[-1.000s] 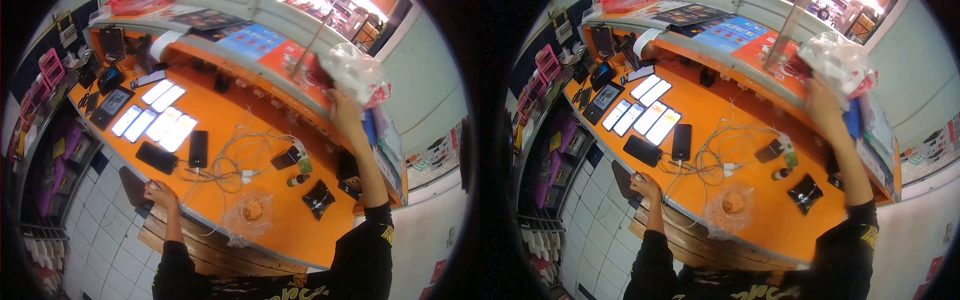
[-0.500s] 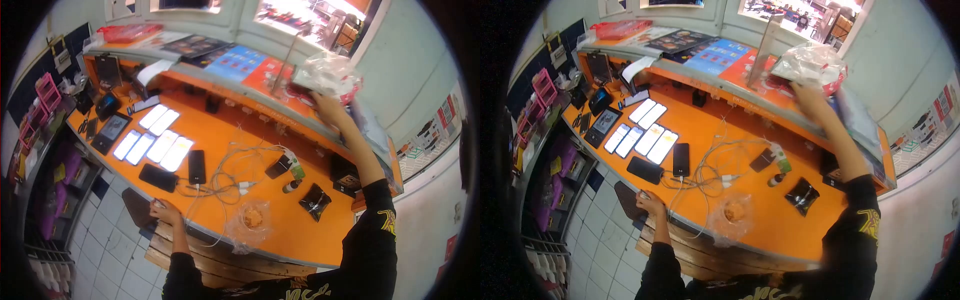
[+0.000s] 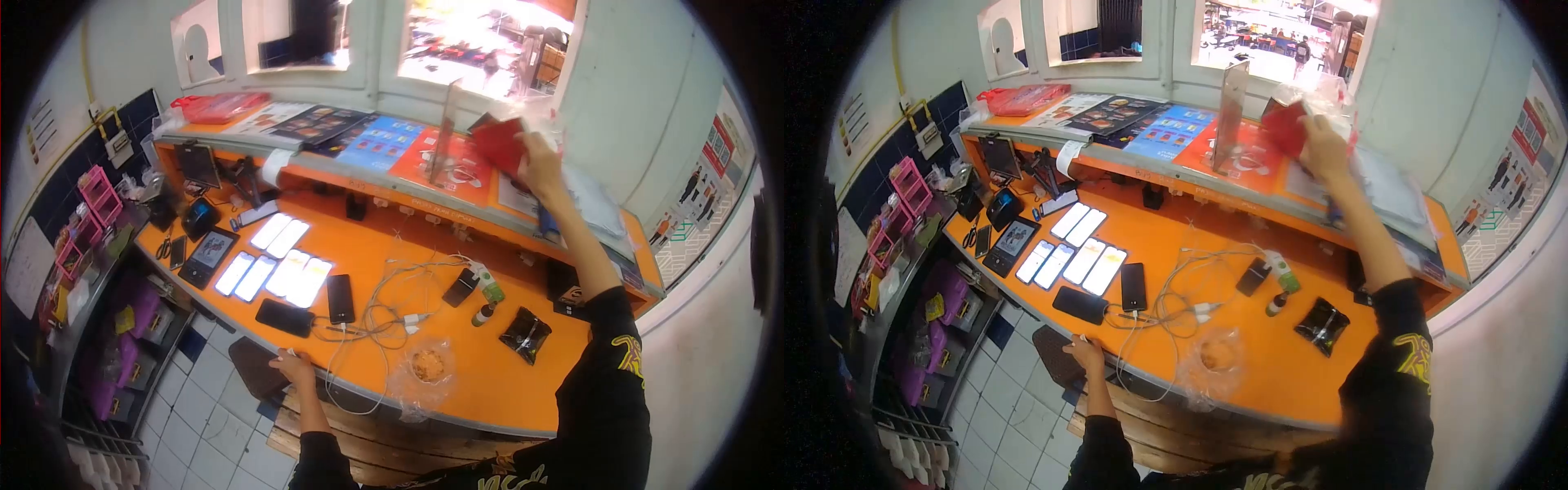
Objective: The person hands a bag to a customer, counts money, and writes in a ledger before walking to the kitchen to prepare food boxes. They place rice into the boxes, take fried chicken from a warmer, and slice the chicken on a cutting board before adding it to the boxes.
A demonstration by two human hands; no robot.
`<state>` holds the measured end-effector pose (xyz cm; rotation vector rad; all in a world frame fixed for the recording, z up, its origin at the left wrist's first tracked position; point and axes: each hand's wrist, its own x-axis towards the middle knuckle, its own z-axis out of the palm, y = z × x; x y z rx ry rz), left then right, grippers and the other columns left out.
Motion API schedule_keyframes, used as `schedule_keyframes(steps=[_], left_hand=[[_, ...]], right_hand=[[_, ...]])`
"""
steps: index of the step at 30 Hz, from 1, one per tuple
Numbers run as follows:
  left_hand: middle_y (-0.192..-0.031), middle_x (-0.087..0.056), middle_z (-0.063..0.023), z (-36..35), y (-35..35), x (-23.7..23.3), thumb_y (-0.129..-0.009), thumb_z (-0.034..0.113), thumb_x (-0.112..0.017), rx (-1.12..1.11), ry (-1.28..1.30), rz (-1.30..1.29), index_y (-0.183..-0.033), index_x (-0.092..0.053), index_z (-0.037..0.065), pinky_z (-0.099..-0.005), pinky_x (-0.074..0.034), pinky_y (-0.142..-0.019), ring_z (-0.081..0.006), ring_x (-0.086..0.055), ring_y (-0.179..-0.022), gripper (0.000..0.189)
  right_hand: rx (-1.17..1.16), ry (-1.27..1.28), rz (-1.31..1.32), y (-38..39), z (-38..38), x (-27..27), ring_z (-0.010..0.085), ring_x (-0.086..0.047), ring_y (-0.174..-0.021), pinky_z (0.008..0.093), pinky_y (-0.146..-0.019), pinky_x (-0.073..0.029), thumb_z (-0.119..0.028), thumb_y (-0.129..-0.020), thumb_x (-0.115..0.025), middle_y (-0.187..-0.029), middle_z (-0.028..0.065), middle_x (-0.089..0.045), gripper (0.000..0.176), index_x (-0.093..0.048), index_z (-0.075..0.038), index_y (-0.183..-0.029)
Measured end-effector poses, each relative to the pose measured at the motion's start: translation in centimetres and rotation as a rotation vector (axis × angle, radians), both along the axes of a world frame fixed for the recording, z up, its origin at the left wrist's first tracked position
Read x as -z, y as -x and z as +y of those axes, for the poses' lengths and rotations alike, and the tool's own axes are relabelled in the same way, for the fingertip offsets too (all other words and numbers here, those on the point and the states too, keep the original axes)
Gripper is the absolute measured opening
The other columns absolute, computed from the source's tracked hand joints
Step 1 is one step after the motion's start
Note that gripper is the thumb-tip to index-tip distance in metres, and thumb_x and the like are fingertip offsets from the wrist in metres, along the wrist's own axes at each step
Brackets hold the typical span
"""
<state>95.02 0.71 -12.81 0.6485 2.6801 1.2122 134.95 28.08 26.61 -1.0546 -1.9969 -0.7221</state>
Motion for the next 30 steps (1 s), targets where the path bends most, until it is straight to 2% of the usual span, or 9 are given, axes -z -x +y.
schedule_keyframes(steps=[4,7,10,11,17,20,23,26,30], left_hand=[[-0.106,-0.038,-0.0254,0.7,-1.2,-1.6,-0.075,0.013,-0.060,0.046,0.143,0.006,-0.101,-0.047,-0.003,-0.0461,-0.045,-0.075,-0.0416,-0.052,-0.086,0.033],[-0.104,-0.043,-0.0259,1.0,-1.6,-0.5,-0.074,0.016,-0.059,0.156,0.203,0.123,-0.096,-0.050,-0.002,-0.0464,-0.045,-0.075,-0.0411,-0.053,-0.087,0.030],[-0.079,-0.057,-0.0254,1.4,-0.6,0.8,-0.076,0.019,-0.057,0.368,0.213,0.140,-0.085,-0.051,-0.003,-0.0477,-0.043,-0.066,-0.0419,-0.056,-0.077,0.025],[-0.075,-0.059,-0.0224,1.3,-0.8,1.4,-0.079,0.015,-0.054,0.406,0.085,0.363,-0.086,-0.052,-0.001,-0.0433,-0.044,-0.062,-0.0382,-0.058,-0.071,0.017],[-0.084,-0.060,-0.0149,-1.8,-5.1,-5.3,-0.085,0.005,-0.055,0.387,-0.360,0.122,-0.099,-0.052,-0.001,-0.0291,-0.046,-0.065,-0.0182,-0.057,-0.074,0.016],[-0.097,-0.058,-0.0096,-5.1,-8.8,-6.2,-0.088,0.006,-0.053,0.470,-0.563,-0.119,-0.107,-0.049,0.001,-0.0242,-0.045,-0.066,-0.0150,-0.057,-0.078,0.020],[-0.100,-0.053,-0.0077,-9.0,-13.6,-6.3,-0.090,0.005,-0.048,0.622,-0.568,-0.194,-0.116,-0.042,0.001,-0.0216,-0.045,-0.063,-0.0123,-0.054,-0.073,0.027],[-0.096,-0.051,-0.0072,-12.4,-20.5,-8.1,-0.091,0.005,-0.046,0.689,-0.489,-0.379,-0.120,-0.038,0.002,-0.0201,-0.044,-0.054,-0.0094,-0.050,-0.065,0.031],[-0.095,-0.050,-0.0108,-15.8,-27.7,-6.1,-0.090,0.005,-0.045,0.855,-0.333,-0.591,-0.125,-0.028,0.000,-0.0219,-0.045,-0.049,-0.0091,-0.047,-0.059,0.039]], right_hand=[[-0.200,-0.123,0.306,-0.4,-8.5,-5.3,0.0268,-0.060,-0.091,0.0310,-0.079,-0.046,0.007,-0.071,-0.051,-0.100,0.0132,-0.061,0.034,-0.059,-0.005,-0.101],[-0.254,0.127,0.474,-3.3,-18.7,-7.9,0.0133,-0.057,-0.095,0.0257,-0.082,-0.045,0.004,-0.075,-0.053,-0.103,0.0055,-0.060,0.031,-0.058,-0.003,-0.105],[-0.300,0.613,0.631,-7.0,-27.7,-8.1,0.0141,-0.055,-0.094,0.0245,-0.083,-0.044,0.003,-0.075,-0.051,-0.108,0.0082,-0.056,0.029,-0.055,0.002,-0.104],[-0.253,0.699,0.527,-8.2,-29.6,-7.1,0.0151,-0.056,-0.092,0.0265,-0.082,-0.045,0.005,-0.073,-0.052,-0.105,0.0075,-0.057,0.029,-0.056,0.001,-0.102],[0.045,1.012,0.184,-13.1,-36.9,3.3,0.0262,-0.058,-0.079,0.0323,-0.071,-0.045,0.012,-0.067,-0.053,-0.090,0.0104,-0.059,0.030,-0.059,-0.005,-0.091],[0.229,0.963,0.308,-16.1,-40.0,8.8,0.0291,-0.057,-0.078,0.0325,-0.069,-0.046,0.012,-0.067,-0.053,-0.090,0.0117,-0.060,0.028,-0.059,-0.004,-0.089],[0.406,0.611,-0.036,-18.5,-42.8,13.8,0.0255,-0.058,-0.076,0.0328,-0.061,-0.047,0.004,-0.060,-0.059,-0.098,0.0079,-0.062,0.024,-0.059,-0.006,-0.082],[0.202,0.385,-0.001,-18.5,-45.0,20.3,0.0231,-0.056,-0.073,0.0311,-0.056,-0.046,-0.005,-0.058,-0.062,-0.101,0.0062,-0.063,0.020,-0.060,-0.007,-0.077],[0.044,0.485,0.222,-15.3,-48.7,30.8,0.0210,-0.056,-0.071,0.0285,-0.054,-0.044,-0.012,-0.066,-0.061,-0.106,0.0067,-0.062,0.008,-0.059,-0.007,-0.072]])
